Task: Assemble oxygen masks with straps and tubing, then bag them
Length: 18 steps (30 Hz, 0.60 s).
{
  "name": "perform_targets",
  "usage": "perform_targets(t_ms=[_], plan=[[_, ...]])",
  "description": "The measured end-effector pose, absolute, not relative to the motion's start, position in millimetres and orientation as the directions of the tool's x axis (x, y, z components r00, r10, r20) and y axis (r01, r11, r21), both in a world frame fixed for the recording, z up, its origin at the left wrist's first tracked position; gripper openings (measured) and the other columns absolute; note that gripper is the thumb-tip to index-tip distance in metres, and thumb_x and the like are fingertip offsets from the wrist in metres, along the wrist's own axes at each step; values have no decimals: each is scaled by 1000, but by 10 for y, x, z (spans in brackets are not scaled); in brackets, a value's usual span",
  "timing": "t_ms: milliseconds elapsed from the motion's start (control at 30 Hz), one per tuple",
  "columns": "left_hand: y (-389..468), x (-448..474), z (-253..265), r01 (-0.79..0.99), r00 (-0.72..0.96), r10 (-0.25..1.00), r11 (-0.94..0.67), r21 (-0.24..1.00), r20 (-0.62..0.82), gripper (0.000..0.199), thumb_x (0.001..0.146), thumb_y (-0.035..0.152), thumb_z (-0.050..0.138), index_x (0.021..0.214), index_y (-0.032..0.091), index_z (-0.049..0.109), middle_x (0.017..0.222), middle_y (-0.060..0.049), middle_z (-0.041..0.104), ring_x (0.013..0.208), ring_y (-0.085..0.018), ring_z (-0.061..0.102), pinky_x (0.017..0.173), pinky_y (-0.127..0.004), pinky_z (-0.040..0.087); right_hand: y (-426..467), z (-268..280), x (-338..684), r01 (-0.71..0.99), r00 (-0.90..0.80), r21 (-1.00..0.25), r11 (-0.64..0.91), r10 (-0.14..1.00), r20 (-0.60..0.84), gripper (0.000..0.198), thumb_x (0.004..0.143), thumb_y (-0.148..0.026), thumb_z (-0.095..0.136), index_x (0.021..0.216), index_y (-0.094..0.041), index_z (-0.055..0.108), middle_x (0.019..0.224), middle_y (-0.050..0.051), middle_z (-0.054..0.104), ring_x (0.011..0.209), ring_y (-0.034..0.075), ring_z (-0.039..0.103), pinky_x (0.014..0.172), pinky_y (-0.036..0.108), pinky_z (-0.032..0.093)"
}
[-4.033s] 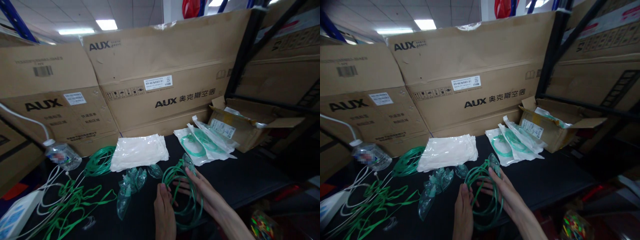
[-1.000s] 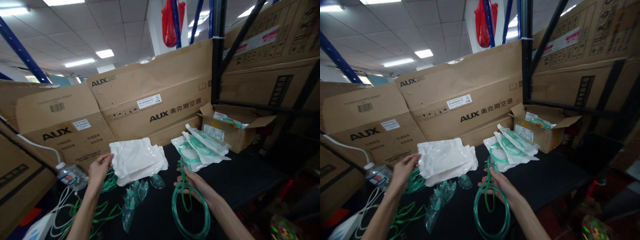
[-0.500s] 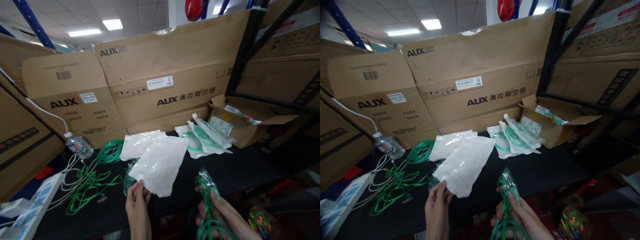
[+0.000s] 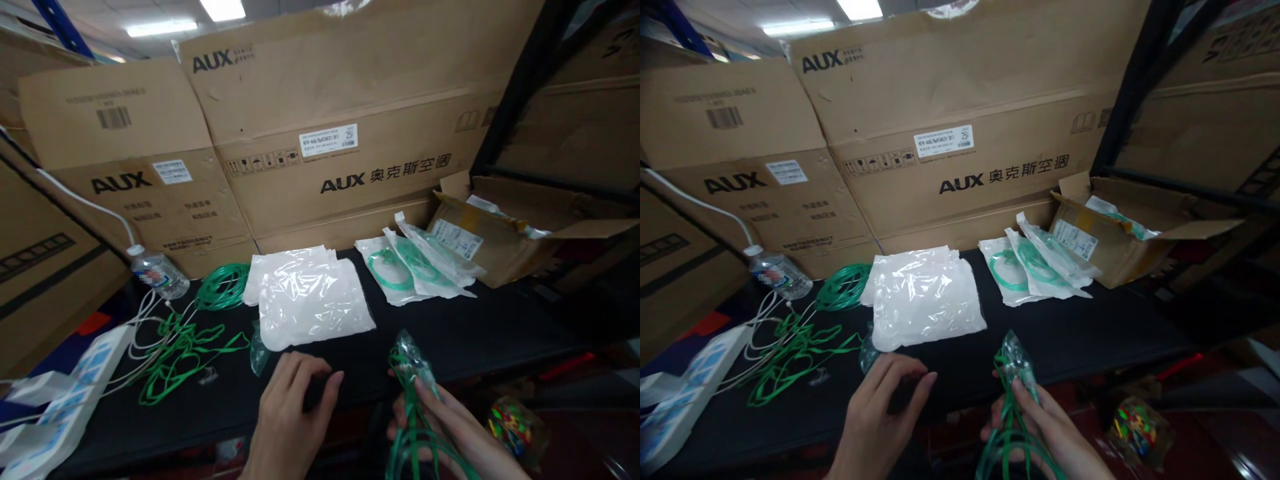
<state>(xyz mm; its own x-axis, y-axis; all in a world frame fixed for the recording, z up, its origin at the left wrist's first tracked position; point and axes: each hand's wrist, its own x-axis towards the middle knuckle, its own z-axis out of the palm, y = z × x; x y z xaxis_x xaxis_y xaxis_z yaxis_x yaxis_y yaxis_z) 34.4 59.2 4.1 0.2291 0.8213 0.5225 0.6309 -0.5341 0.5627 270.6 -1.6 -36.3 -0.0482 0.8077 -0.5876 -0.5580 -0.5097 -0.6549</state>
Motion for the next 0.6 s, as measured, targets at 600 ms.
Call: perform_targets(t_ms=[600], plan=[[1416,411,-302,571,761,613,-788,229,214,58,80,-3,50,128,25,64,134,-5,72,131,-24,62,124,-54,34,-65,-499,2923,-610,89,-657,-442,786,-612,79,71,-62,87,131,-20,58,72,2,74,78,30,78,57,30,56]])
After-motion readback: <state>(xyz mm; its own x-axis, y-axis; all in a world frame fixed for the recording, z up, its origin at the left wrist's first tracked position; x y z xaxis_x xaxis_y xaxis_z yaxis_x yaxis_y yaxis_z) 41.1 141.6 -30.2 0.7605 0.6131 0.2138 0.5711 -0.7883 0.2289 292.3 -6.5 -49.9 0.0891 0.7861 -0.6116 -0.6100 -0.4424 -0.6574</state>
